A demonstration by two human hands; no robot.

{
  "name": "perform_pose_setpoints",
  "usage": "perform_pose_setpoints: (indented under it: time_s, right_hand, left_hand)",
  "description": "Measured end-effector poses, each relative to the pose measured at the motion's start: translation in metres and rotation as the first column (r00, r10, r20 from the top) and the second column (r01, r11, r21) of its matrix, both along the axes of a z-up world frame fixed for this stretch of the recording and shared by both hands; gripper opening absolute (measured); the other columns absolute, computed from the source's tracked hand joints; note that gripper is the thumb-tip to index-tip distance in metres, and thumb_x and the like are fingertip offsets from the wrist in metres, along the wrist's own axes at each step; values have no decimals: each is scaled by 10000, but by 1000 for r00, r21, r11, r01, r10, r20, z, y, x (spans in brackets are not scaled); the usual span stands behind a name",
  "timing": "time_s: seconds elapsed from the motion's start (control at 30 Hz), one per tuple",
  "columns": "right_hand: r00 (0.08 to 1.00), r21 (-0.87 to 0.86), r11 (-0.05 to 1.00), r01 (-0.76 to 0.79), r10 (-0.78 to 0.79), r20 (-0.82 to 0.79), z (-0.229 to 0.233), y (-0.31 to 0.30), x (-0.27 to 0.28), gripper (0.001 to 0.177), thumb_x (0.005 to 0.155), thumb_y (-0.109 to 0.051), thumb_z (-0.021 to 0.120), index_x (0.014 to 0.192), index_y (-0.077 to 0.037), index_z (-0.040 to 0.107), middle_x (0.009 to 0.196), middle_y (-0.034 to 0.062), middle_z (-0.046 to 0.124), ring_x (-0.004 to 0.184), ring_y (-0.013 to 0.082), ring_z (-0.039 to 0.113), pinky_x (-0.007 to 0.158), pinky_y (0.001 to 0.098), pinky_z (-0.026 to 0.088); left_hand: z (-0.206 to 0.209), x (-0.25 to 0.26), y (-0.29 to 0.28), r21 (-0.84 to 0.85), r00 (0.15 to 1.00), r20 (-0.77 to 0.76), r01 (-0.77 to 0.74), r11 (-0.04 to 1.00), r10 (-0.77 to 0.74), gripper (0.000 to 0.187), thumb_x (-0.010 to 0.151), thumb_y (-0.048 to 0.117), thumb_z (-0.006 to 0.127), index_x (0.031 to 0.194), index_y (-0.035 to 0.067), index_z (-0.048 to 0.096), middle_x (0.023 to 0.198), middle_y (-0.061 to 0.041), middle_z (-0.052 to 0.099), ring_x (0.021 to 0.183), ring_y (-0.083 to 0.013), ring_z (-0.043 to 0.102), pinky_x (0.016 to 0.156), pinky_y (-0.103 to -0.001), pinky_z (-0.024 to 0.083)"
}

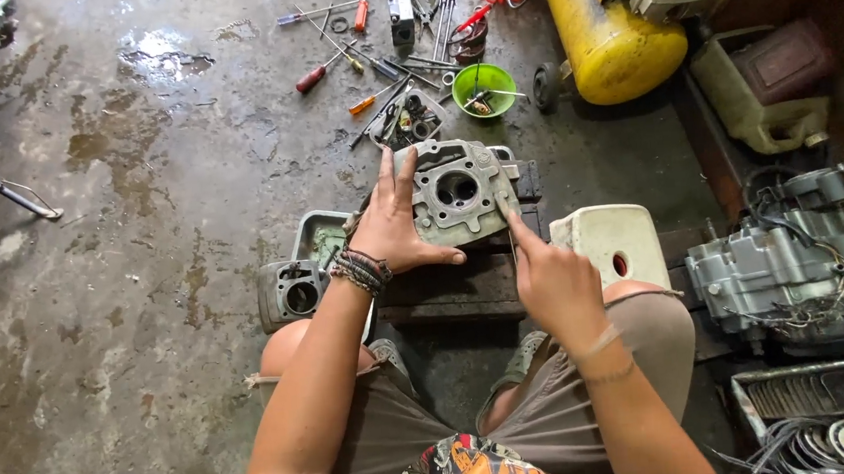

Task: The person cleans a metal engine cylinder head using a rag and a small metal tool. They wipe the surface and scrape the edges of the component while seated in a workshop.

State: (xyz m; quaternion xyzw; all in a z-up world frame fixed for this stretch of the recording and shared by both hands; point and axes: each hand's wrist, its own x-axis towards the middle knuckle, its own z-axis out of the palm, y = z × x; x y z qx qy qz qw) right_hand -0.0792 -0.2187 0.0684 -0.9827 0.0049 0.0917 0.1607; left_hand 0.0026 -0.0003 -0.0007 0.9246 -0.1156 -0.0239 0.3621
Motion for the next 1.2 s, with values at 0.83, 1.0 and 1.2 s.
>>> perform_pose_setpoints:
  time_s: [0.83, 1.0, 1.2]
  right_hand:
    - [993, -13, 993, -118, 118, 2, -18, 12, 117, 530, 1003, -314, 389, 1513, -419, 490, 1110, 272, 720, 1106, 484, 669, 961, 572, 526]
    - [995, 0, 997, -77, 77, -62, 13, -5, 48, 538, 1001, -266, 384, 1521, -357, 493, 1079, 371, 697, 1093, 568, 641, 972, 626, 501]
    - [991, -26, 990, -136, 136, -5, -27, 6, 104, 536, 1011, -289, 362, 1524, -399, 470, 1069, 311, 713, 1091, 512, 668, 963, 577, 527]
  left_hand:
    - [-3, -1, 2, 5, 1000, 3, 5, 1000, -5, 1555, 423, 690, 944, 1621, 251, 55, 1639, -330, 55, 1435, -552, 314, 1131, -652, 374]
    - [2, -4, -2, 48, 1000, 5, -1, 999, 1, 1534, 438, 691, 939, 1618, 249, 66, 1642, -320, 63, 1439, -537, 325, 1140, -632, 380]
    - [-2, -3, 0, 32, 1000, 7, 3, 999, -3, 1537, 435, 694, 935, 1622, 261, 59, 1644, -312, 57, 1448, -526, 312, 1145, -624, 376]
